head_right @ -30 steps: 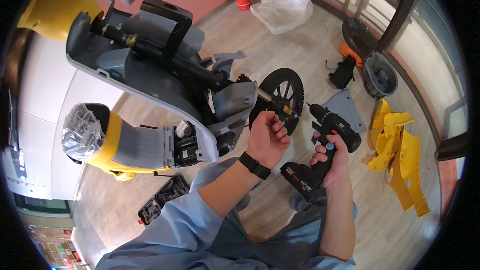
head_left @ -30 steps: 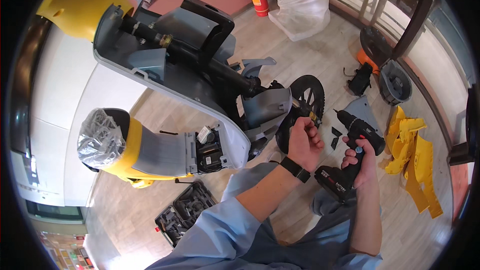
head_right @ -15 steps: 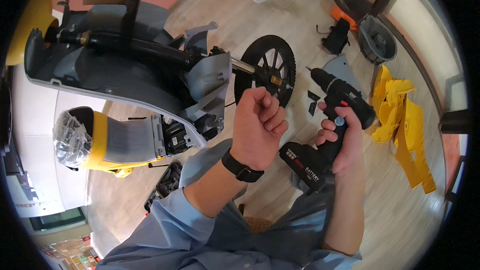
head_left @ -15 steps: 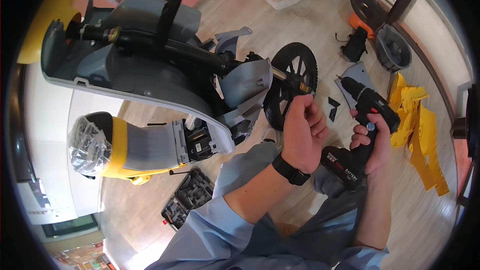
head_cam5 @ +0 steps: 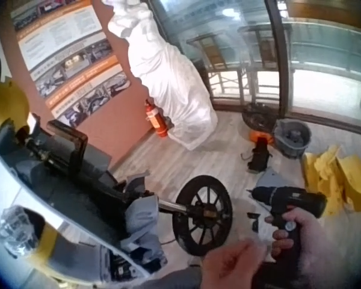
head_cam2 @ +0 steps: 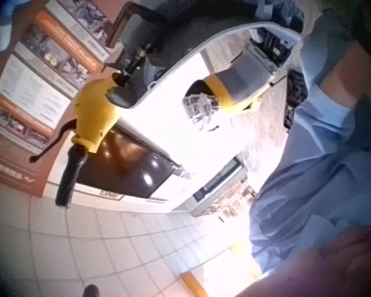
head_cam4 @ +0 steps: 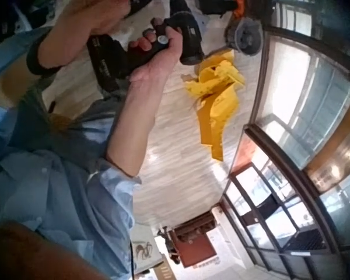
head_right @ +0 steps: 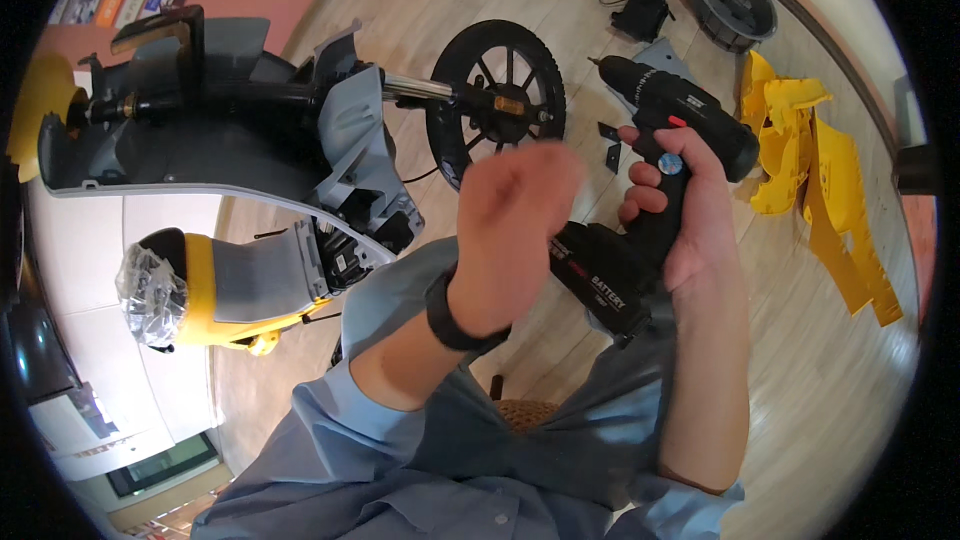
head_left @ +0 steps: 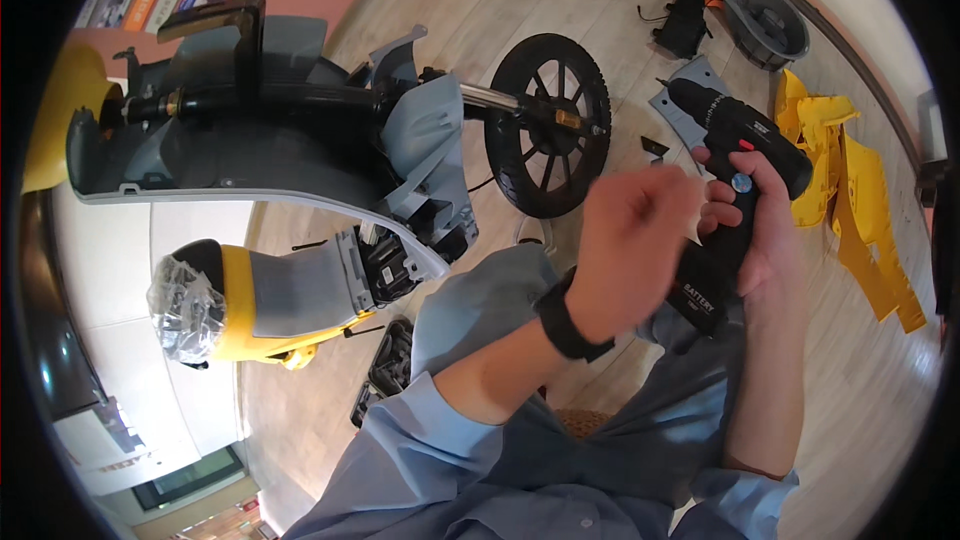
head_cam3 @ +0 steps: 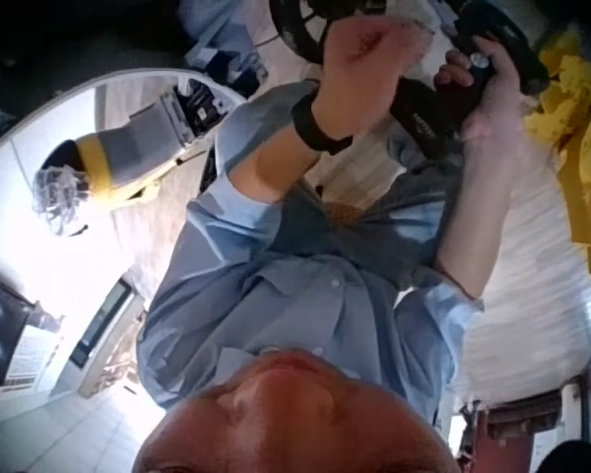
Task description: Repairing and disassembling body panels of an electric scooter using an electric drill.
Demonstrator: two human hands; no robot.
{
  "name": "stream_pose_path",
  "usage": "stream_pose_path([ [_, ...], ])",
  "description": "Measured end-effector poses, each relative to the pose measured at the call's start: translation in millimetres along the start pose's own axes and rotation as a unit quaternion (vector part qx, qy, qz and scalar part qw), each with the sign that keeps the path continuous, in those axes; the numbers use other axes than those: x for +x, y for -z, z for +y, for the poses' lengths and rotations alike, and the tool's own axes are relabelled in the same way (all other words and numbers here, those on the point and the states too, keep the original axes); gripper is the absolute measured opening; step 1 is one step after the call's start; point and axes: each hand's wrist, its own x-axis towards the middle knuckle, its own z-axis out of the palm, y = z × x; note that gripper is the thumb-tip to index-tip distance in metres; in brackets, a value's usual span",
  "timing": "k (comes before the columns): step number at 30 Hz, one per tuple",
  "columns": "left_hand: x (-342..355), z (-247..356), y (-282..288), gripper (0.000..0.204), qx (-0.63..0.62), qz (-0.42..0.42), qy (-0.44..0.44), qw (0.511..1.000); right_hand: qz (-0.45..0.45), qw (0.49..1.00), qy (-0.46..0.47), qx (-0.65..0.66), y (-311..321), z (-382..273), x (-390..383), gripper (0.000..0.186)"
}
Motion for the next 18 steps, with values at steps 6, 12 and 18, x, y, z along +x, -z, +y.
stream_pose_path([
  [6, -67.7, 19.3, -25.7, 0.028, 0.363, -0.322, -0.272, 0.831, -0.006, 1.0, 0.029, -0.007, 2.9, -2.6, -1.4, 0.033],
  [12, -117.6, 27.1, 35.7, 0.026, 0.508, -0.177, -0.336, 0.773, -0.068, 0.996, 0.028, 0.048, 4.2, -6.1, -2.4, 0.029],
  [18, -108.6, -53.5, 194.8, 0.018, 0.529, 0.311, -0.095, 0.783, -0.087, 0.993, 0.018, 0.077, 3.0, -5.3, -0.5, 0.028],
])
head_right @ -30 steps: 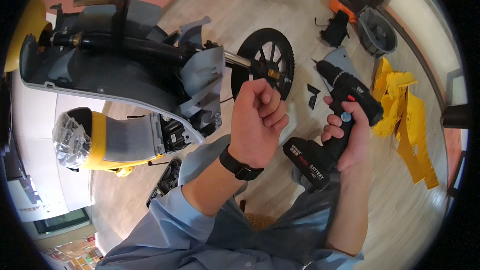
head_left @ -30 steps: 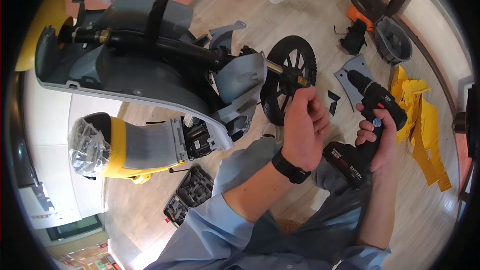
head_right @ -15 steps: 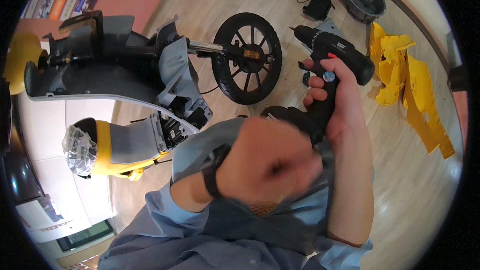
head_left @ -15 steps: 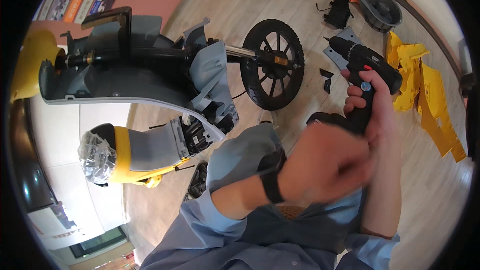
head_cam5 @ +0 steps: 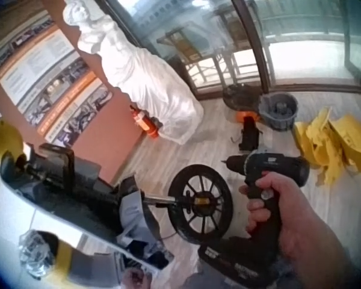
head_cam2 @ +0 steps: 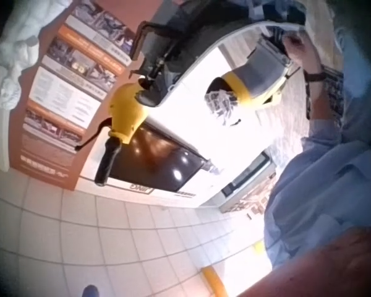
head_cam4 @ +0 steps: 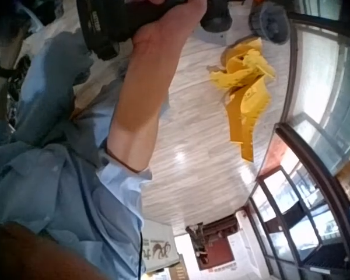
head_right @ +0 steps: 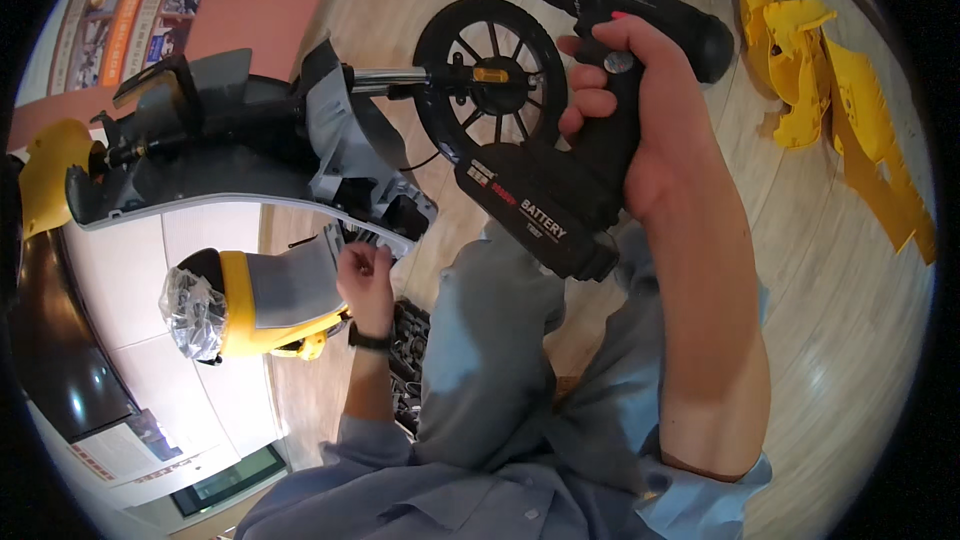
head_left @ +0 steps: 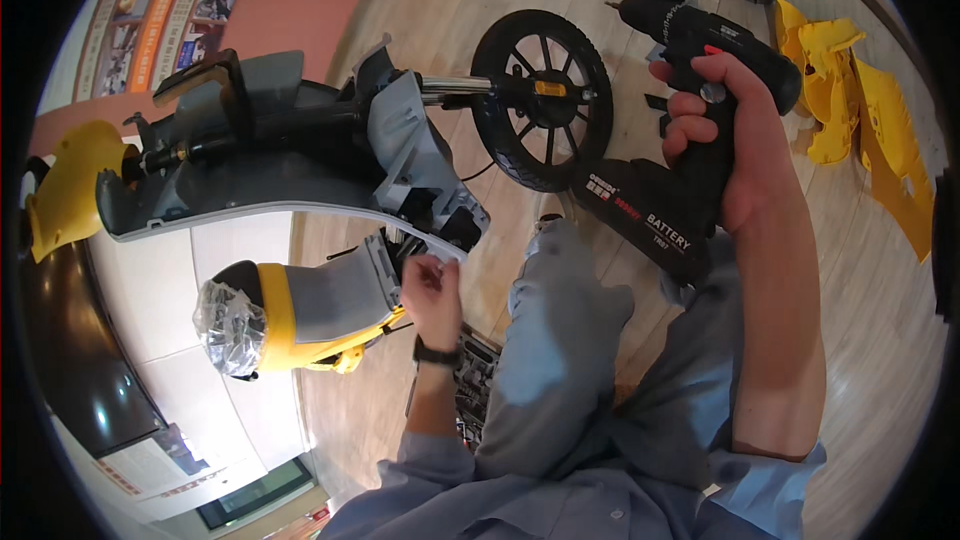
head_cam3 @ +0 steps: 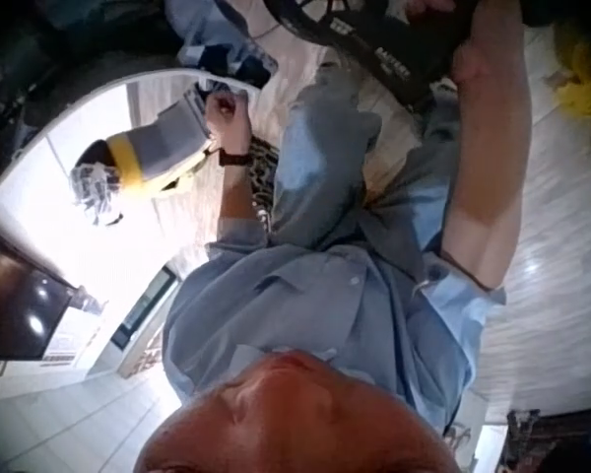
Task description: Repairing and disassembling body panels of an electric scooter using an electric drill.
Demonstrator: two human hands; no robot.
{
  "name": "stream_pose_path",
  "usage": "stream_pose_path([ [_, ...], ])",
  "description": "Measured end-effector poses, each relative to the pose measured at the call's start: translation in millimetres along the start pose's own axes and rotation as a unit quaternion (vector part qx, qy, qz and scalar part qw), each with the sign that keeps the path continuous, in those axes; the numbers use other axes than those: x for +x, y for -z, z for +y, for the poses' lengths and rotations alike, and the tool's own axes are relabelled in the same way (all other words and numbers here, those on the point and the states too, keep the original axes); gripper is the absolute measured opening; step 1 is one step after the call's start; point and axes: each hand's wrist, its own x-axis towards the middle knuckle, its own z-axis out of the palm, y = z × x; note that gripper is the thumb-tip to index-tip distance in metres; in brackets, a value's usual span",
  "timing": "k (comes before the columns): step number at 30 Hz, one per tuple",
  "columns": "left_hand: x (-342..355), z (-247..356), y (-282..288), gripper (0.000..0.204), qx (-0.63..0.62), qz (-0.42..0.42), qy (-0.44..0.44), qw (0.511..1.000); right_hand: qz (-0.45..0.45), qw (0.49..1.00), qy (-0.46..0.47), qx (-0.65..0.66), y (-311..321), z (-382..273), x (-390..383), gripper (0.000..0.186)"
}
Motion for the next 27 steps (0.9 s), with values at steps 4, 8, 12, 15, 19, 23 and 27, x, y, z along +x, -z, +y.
stream_pose_path([
  [4, 26.1, -82.7, -18.8, 0.055, 0.159, 0.092, -0.168, 0.969, -0.019, 0.999, -0.018, 0.02, 1.4, 4.3, 2.7, 0.025],
  [8, 51.9, -100.2, -38.9, 0.066, 0.069, 0.009, -0.116, 0.991, -0.039, 0.999, -0.017, 0.025, 7.8, 1.6, 4.8, 0.023],
  [12, 57.6, -112.4, -35.2, 0.059, 0.158, -0.037, -0.12, 0.979, -0.028, 0.999, -0.012, 0.023, 6.4, 8.8, 7.8, 0.023],
  [15, 58.7, -129.2, -33.7, 0.056, 0.072, -0.038, -0.082, 0.993, -0.029, 0.999, -0.023, 0.034, 1.1, 12.2, 8.3, 0.022],
  [19, 53.4, -113.5, -39.8, 0.055, 0.024, -0.039, -0.046, 0.998, -0.009, 1.0, -0.01, 0.016, -1.5, 9.5, 5.5, 0.034],
  [23, 58.5, -119.0, -41.7, 0.061, 0.109, -0.023, -0.108, 0.988, -0.01, 1.0, -0.018, 0.023, -6.7, 2.9, 0.5, 0.034],
  [27, 57.3, -106.8, -45.6, 0.069, 0.07, -0.026, -0.009, 0.997, -0.018, 1.0, 0.0, -0.003, 0.7, 2.7, 4.5, 0.031],
])
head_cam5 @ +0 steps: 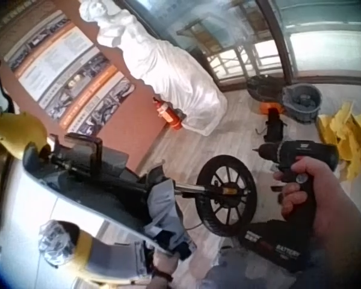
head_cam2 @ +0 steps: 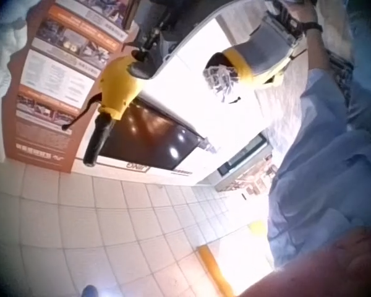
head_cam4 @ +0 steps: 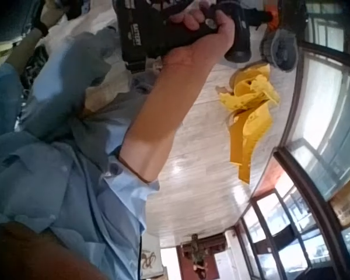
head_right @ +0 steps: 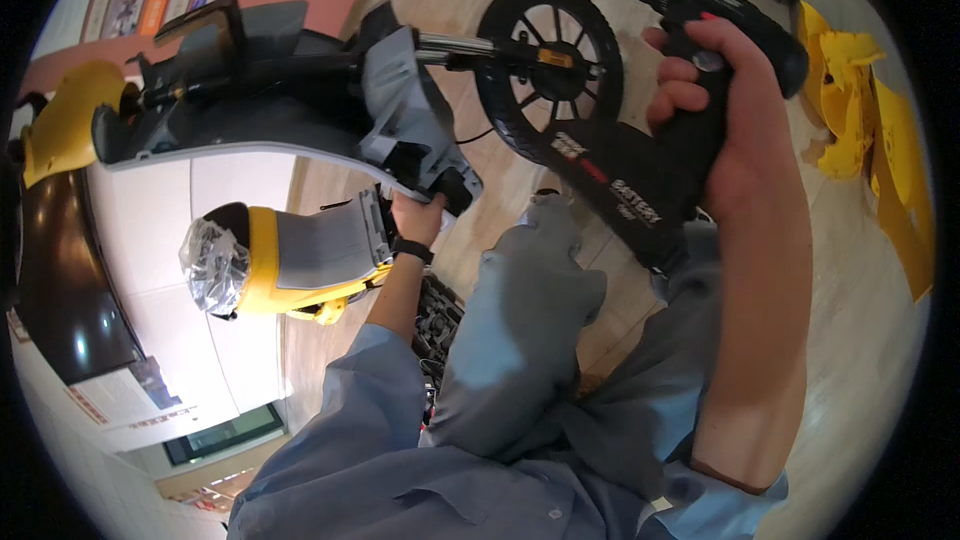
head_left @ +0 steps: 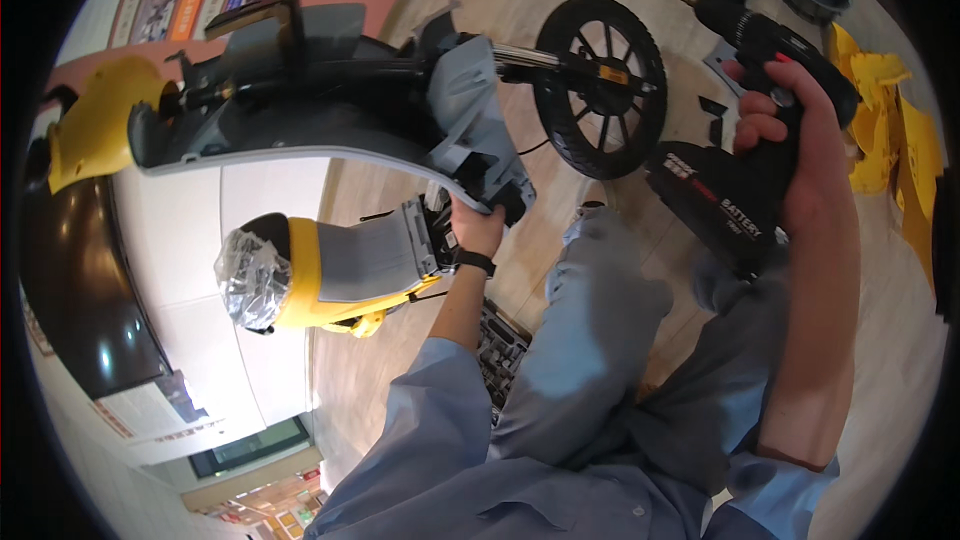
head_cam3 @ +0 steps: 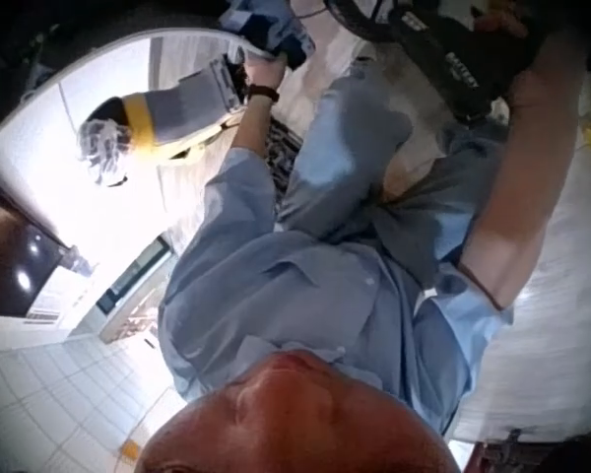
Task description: Repairing and disassembling body panels of an electric scooter using an electric drill.
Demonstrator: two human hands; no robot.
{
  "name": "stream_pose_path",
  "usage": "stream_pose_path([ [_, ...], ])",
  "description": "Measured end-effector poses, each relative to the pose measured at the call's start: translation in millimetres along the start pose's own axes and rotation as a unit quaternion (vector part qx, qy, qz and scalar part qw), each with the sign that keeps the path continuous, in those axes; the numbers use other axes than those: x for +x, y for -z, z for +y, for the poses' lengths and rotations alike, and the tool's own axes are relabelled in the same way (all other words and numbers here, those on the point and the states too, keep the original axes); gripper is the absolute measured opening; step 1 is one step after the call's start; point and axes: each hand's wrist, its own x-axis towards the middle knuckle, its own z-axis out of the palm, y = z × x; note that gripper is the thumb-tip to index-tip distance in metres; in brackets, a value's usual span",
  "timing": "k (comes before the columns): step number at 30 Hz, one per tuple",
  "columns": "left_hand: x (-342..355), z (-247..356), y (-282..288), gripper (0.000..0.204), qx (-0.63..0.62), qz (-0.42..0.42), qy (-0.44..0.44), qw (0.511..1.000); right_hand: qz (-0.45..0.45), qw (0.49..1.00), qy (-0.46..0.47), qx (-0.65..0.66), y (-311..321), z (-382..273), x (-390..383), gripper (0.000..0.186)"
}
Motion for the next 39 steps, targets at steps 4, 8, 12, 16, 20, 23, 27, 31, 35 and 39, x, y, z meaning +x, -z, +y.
stream_pose_path([
  [4, -5.2, -10.1, -2.5, 0.081, 0.008, 0.009, 0.0, 1.0, -0.021, 1.0, -0.004, -0.002, 1.1, -1.1, -1.5, 0.031],
  [8, -12.0, -5.2, -5.5, 0.088, -0.017, 0.014, 0.021, 1.0, 0.011, 1.0, -0.004, -0.009, 2.9, -3.3, -2.8, 0.03],
  [12, -9.6, -1.2, 6.1, 0.089, -0.004, -0.025, 0.048, 0.999, 0.037, 0.999, 0.013, -0.015, 3.6, -2.1, 0.1, 0.032],
  [16, -10.3, 6.5, 14.9, 0.079, -0.034, -0.017, 0.026, 0.999, 0.0, 0.999, -0.031, 0.029, 20.3, -16.3, 5.4, 0.034],
  [20, -34.7, 32.0, 25.4, 0.075, -0.073, 0.068, -0.032, 0.995, 0.008, 1.0, -0.018, -0.007, 23.4, -21.7, 7.3, 0.035],
  [23, -46.2, 59.0, 49.2, 0.068, -0.149, 0.064, -0.05, 0.985, -0.008, 0.999, -0.023, -0.024, 30.4, -25.0, 6.6, 0.034],
  [27, -45.0, 61.1, 65.2, 0.064, -0.165, 0.066, -0.103, 0.979, 0.019, 0.998, -0.034, -0.05, 31.1, -18.0, 7.2, 0.034],
  [31, -50.4, 37.9, 67.2, 0.028, -0.257, 0.029, -0.019, 0.966, 0.068, 0.993, -0.004, -0.095, 37.8, -13.1, 6.8, 0.034],
  [35, -81.1, 18.8, 101.9, 0.024, -0.255, -0.07, 0.074, 0.962, 0.073, 0.99, -0.018, -0.12, 42.2, -12.8, 3.3, 0.032],
  [39, -137.3, -40.5, 127.8, 0.038, -0.233, -0.159, 0.128, 0.951, 0.064, 0.965, 0.021, -0.254, 29.2, 4.4, 6.1, 0.032],
])
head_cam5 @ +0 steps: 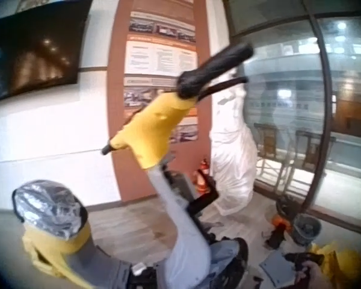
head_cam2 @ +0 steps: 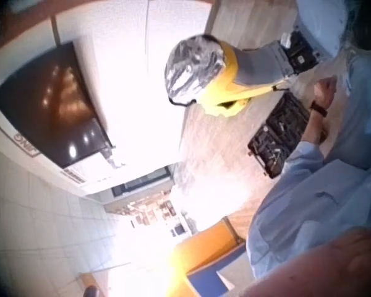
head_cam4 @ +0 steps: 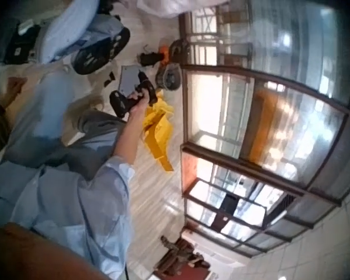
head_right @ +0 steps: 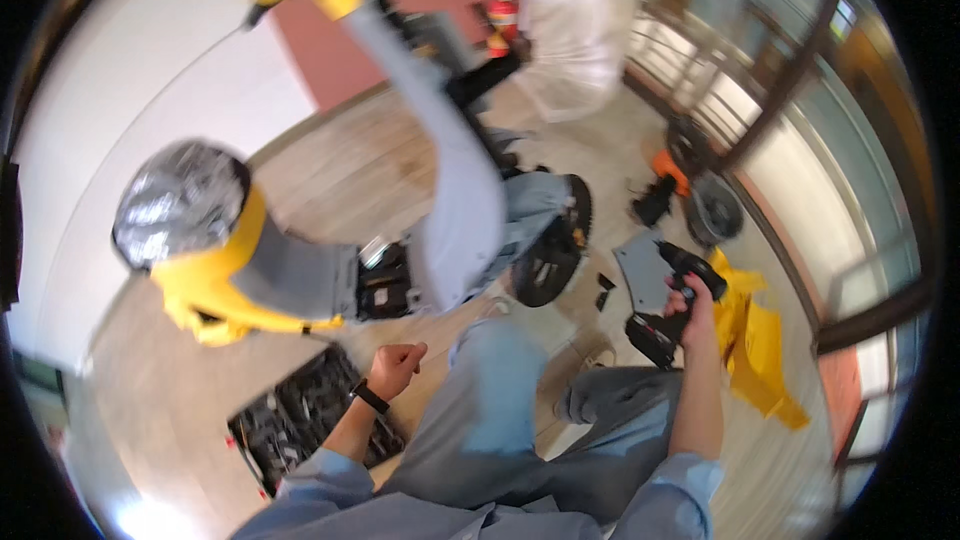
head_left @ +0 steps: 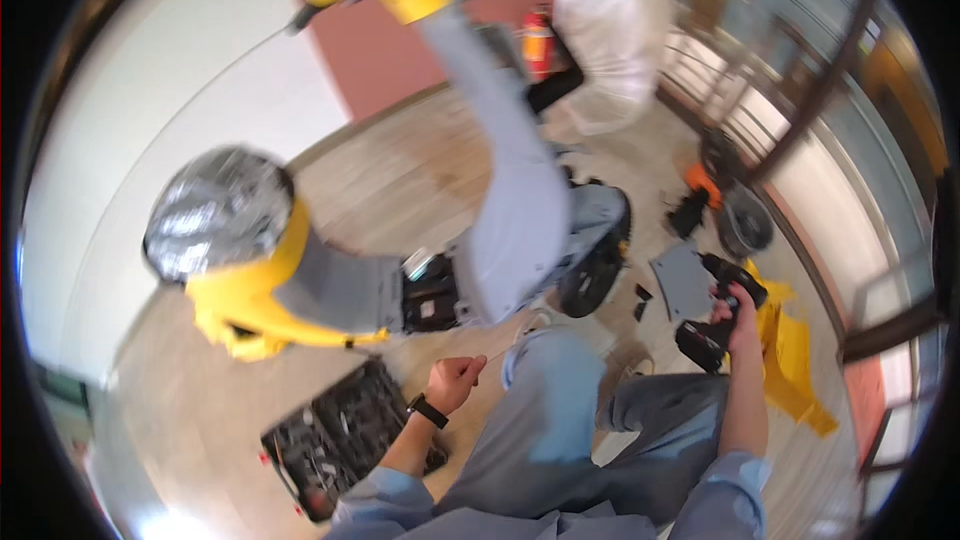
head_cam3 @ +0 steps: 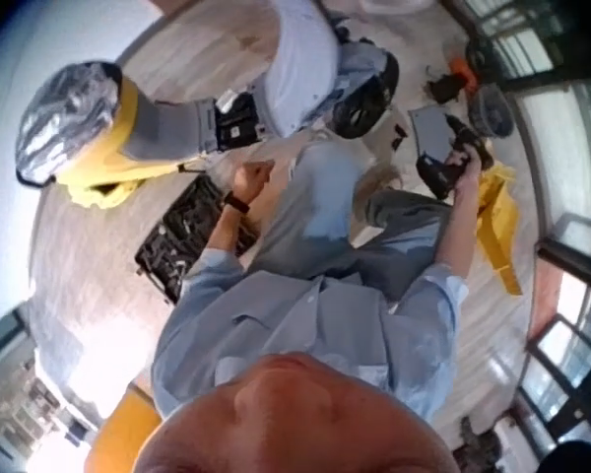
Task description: Repairing and disassembling body panels of an electric scooter using an electric drill.
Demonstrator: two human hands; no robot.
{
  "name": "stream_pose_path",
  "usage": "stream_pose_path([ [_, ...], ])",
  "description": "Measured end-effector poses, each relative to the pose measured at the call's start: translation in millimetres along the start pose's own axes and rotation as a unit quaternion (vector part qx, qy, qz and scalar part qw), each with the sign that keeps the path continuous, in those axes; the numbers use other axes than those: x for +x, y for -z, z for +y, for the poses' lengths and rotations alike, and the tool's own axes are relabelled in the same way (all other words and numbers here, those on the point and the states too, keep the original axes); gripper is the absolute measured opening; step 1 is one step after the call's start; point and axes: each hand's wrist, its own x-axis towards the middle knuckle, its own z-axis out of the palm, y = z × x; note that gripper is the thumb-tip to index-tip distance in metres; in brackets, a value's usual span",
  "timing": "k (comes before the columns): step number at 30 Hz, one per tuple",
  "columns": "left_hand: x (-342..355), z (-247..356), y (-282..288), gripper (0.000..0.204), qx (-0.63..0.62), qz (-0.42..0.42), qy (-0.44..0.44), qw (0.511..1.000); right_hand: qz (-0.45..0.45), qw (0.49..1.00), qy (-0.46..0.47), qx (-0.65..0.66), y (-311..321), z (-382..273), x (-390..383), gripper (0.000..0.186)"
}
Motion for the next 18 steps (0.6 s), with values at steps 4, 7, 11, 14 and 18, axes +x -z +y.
stream_pose_path([
  [4, -59.1, -108.1, 12.3, 0.038, 0.109, -0.007, 0.105, 0.988, -0.084, 0.992, -0.064, 0.07, 28.5, -16.8, 15.1, 0.031],
  [7, -118.8, -232.3, 3.9, 0.029, 0.078, 0.05, 0.186, 0.978, -0.044, 0.999, -0.005, -0.029, 67.8, -49.8, 27.1, 0.034],
  [11, -241.4, -341.6, -2.8, 0.025, 0.07, 0.184, 0.443, 0.875, -0.085, 0.994, -0.056, -0.033, 82.7, -46.9, 43.1, 0.04],
  [14, -277.0, -376.5, -15.5, 0.023, -0.008, 0.198, 0.491, 0.848, -0.058, 0.998, -0.01, 0.006, 127.9, -79.5, 26.2, 0.038],
  [18, -305.7, -395.7, -10.5, 0.024, 0.051, 0.225, 0.5, 0.835, 0.177, 0.979, 0.098, -0.021, 163.3, -73.6, 14.9, 0.033],
])
